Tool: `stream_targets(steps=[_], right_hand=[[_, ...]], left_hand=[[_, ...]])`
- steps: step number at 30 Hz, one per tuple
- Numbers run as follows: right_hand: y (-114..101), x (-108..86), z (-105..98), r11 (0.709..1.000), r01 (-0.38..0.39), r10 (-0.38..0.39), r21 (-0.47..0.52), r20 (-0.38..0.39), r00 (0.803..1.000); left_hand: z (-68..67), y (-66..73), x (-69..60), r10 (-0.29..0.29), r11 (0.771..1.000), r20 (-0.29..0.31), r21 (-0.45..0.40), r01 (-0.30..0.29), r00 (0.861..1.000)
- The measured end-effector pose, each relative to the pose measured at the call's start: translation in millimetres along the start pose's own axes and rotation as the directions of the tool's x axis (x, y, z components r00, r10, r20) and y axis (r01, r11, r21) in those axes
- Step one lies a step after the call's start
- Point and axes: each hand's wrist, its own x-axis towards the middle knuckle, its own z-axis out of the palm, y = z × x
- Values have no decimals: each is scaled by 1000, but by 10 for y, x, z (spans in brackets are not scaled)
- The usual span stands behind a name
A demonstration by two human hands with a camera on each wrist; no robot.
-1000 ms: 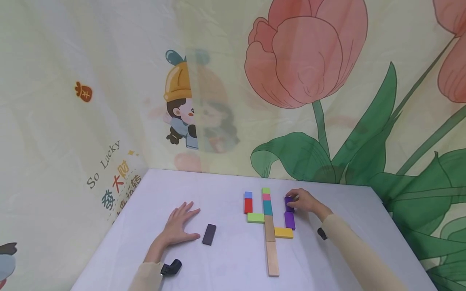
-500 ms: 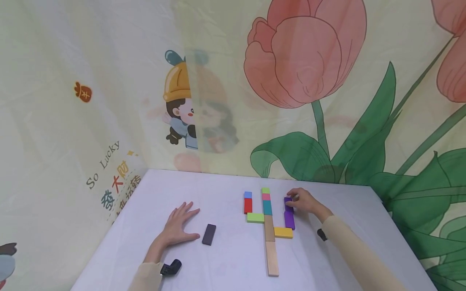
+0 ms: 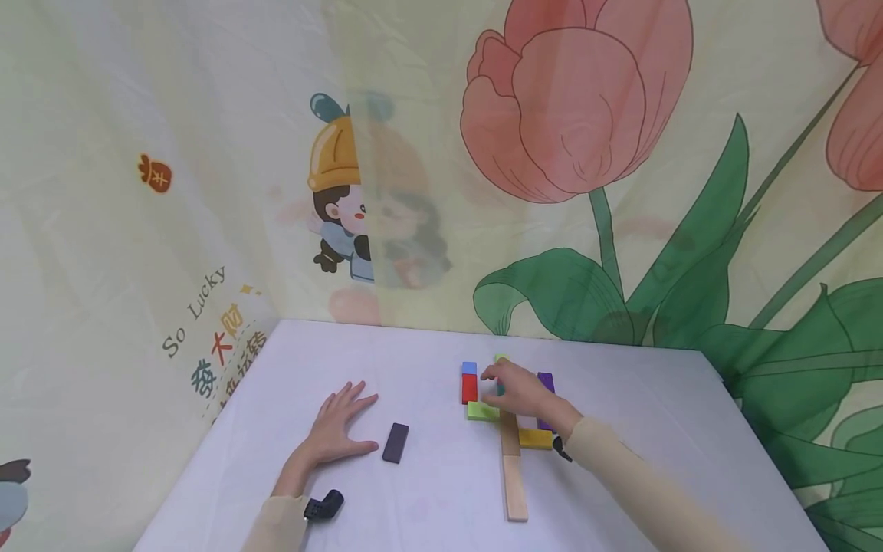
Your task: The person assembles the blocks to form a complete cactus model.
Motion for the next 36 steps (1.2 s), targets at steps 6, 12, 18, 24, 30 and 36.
stream_targets(steps=[6,12,18,24,30,36], right_hand=[[-194,69,165,999,30,-29,-38,18,999],[-228,349,209,988,-95,91,-120,-39,995],[-195,604,242,973,-180,180,-146,-11,984],[-190,699,300,969,-198,207,-146,54,977],[-210,717,312,966,-221,231,-137,58,971],[-206,646,210,970,-196,199,-145,6,980]], left_hand=[[-8,-4,1,-10,1000,13,-11,10,1000],[-15,-32,-2,-14,1000,12,-4,14,1000],[-16,-27,13,-27,999,34,-22,28,999],[10,-12,10,-29,999,40,-29,30,999],[17,-21,18,-19,999,28,-25,20,999],[4,-27,6,-24,1000,32,-9,25,999]])
